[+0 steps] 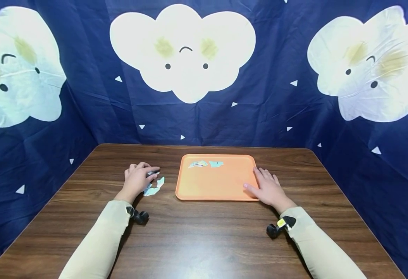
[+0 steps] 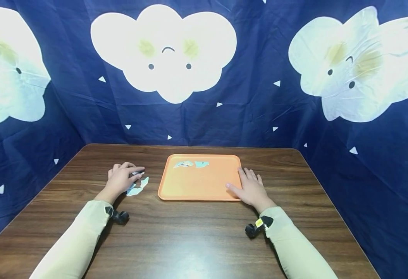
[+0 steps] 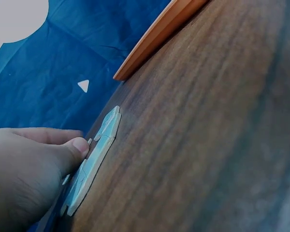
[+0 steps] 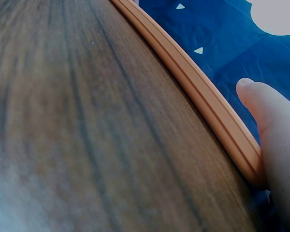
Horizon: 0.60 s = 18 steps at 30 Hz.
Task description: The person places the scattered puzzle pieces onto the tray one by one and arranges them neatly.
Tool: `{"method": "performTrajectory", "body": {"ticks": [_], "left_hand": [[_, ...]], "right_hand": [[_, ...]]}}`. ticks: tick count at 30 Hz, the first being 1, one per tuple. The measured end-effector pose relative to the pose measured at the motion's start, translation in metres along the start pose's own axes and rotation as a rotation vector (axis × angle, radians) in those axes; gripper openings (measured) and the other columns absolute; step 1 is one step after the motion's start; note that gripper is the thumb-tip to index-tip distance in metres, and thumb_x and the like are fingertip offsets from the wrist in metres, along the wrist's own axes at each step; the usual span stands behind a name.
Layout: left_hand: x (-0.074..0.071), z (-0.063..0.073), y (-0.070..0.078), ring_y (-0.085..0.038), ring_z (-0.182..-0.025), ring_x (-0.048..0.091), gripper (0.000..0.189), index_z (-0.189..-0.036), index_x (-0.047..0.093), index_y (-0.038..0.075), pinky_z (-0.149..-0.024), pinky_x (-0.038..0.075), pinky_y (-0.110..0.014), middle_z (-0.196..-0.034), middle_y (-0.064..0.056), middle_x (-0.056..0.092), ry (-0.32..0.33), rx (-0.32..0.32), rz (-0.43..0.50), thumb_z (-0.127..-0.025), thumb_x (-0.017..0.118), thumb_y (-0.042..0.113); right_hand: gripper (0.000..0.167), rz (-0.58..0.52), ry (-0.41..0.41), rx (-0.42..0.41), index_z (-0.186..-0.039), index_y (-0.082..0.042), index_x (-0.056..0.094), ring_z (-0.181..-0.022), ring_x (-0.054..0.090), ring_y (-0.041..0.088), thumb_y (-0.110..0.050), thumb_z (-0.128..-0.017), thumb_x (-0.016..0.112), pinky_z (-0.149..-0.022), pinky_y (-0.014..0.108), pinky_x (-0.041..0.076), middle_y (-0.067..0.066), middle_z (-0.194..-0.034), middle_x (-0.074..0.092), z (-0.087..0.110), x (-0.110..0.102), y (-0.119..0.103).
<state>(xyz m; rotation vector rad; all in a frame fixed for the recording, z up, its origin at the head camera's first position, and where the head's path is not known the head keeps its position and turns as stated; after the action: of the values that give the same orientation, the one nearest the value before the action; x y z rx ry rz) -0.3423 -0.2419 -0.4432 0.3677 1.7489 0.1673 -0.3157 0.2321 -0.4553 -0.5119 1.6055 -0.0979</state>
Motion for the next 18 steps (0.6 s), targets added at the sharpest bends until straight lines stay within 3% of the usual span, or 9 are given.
{"method": "performTrajectory", "body": {"ticks": [6, 12, 18], "left_hand": [[-0.0027, 0.0027, -0.0024, -0.045, -0.114, 0.039, 0.053, -0.14, 0.059, 0.017, -0.094, 0.025, -0.063, -0.128, -0.02, 0.058, 0.017, -0.093, -0.019, -0.094, 0.068, 0.042], [-0.0015, -0.0011, -0.0027, -0.044, -0.114, 0.044, 0.048, -0.135, 0.063, 0.013, -0.093, 0.028, -0.062, -0.131, -0.017, 0.064, 0.041, -0.065, 0.013, -0.094, 0.071, 0.034], [0.003, -0.0053, 0.0001, -0.046, -0.119, 0.043, 0.048, -0.14, 0.06, 0.014, -0.099, 0.027, -0.065, -0.139, -0.017, 0.06, 0.019, -0.045, 0.05, -0.094, 0.065, 0.028]], "right_hand": [[0.097, 0.013, -0.007, 0.004, -0.158, -0.002, 0.029, -0.149, 0.021, 0.046, -0.073, -0.094, 0.045, -0.116, 0.067, 0.011, 0.028, -0.16, 0.029, 0.0004, 0.003, 0.0023], [0.097, 0.009, -0.009, 0.003, -0.158, -0.002, 0.028, -0.149, 0.021, 0.046, -0.072, -0.094, 0.046, -0.116, 0.067, 0.01, 0.028, -0.16, 0.029, 0.0, 0.0018, 0.0007], [0.097, 0.009, 0.001, -0.001, -0.158, -0.001, 0.029, -0.149, 0.021, 0.047, -0.072, -0.094, 0.046, -0.116, 0.067, 0.01, 0.029, -0.159, 0.029, -0.0009, 0.001, 0.0015]]}}
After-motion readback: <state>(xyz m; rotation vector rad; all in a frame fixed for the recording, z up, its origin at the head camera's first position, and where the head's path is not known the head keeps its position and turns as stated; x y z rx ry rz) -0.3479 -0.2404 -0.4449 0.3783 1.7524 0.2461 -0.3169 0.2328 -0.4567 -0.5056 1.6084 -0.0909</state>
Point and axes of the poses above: each hand's wrist, its own z-axis away from the middle knuckle, its own x-axis out of the palm, y = z × x, the point moved 5 cm from there along -z, towards the middle knuckle
